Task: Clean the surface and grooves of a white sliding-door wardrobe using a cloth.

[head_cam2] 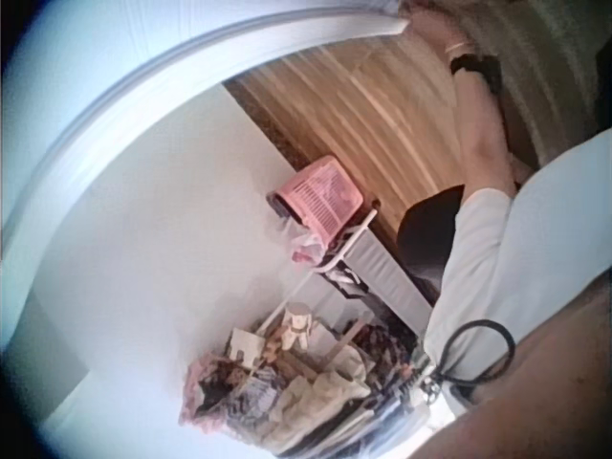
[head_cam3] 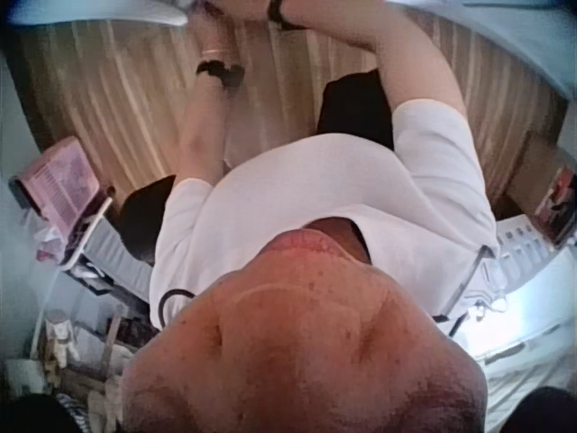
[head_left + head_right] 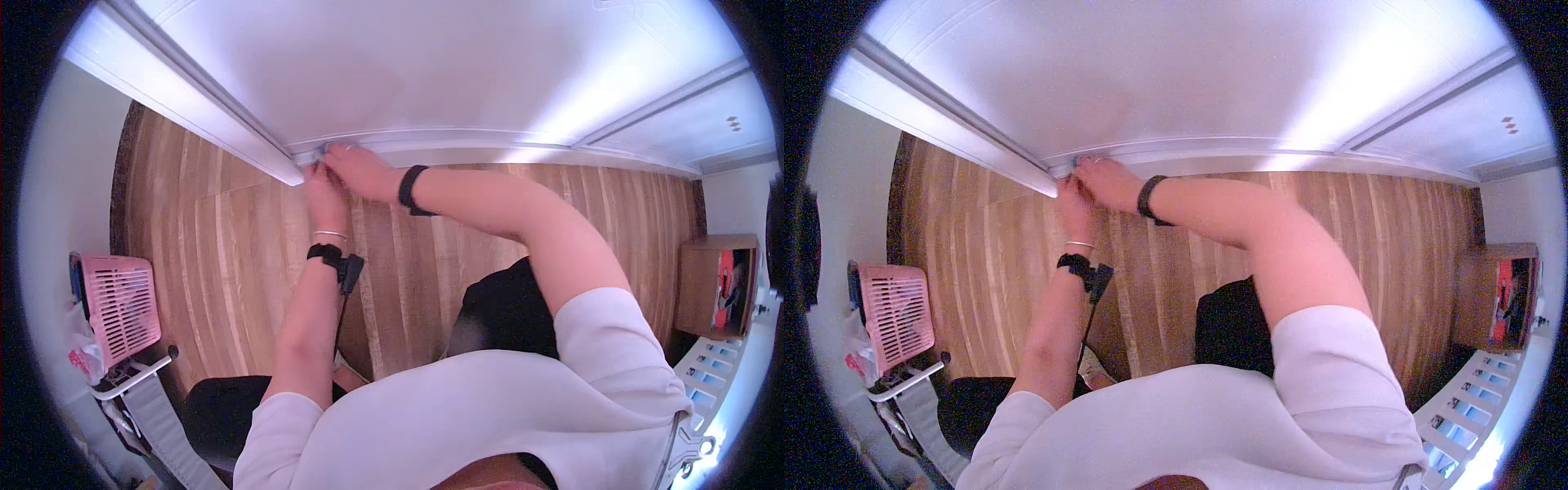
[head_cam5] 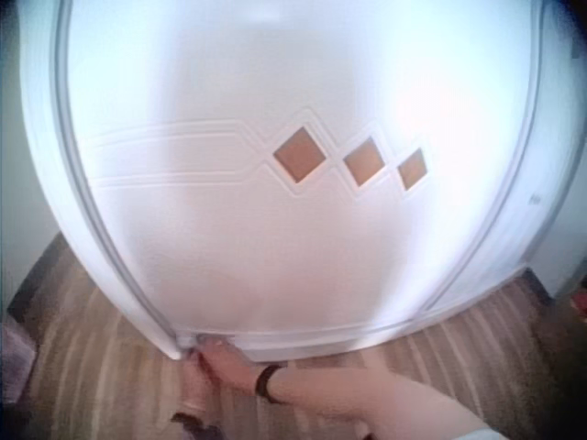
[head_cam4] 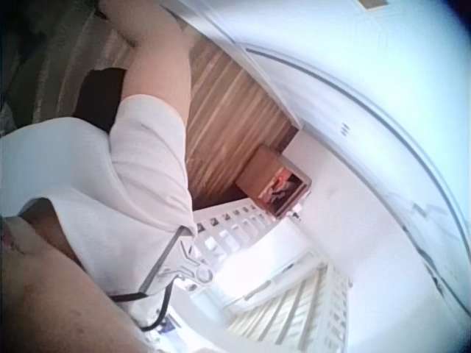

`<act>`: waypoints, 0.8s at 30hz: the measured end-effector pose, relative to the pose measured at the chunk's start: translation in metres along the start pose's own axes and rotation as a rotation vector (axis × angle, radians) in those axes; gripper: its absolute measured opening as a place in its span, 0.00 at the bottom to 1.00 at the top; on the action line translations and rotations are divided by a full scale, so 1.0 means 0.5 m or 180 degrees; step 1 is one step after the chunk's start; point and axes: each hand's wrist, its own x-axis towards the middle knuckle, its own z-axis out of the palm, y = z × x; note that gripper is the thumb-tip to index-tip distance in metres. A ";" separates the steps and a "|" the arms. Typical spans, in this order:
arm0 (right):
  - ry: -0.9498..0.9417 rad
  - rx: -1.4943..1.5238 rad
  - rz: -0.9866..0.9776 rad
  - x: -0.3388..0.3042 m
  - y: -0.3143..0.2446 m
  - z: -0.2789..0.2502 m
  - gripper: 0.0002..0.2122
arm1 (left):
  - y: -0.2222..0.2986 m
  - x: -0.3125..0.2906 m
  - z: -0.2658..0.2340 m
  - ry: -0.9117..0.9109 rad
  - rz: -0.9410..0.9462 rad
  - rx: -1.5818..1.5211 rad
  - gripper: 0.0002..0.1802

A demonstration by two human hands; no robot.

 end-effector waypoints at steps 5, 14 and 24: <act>0.0165 -0.0307 0.0285 -0.227 0.124 -0.130 0.09 | 0.164 -0.074 0.151 -0.1020 0.0470 -0.0912 0.10; 0.1210 0.1488 0.3239 -0.631 0.160 -0.246 0.13 | 0.400 -0.237 0.324 -0.2313 0.0905 -0.1041 0.14; 0.2433 0.1791 0.1940 -0.422 0.178 -0.221 0.16 | 0.436 0.005 0.128 -0.2602 0.1292 0.0066 0.21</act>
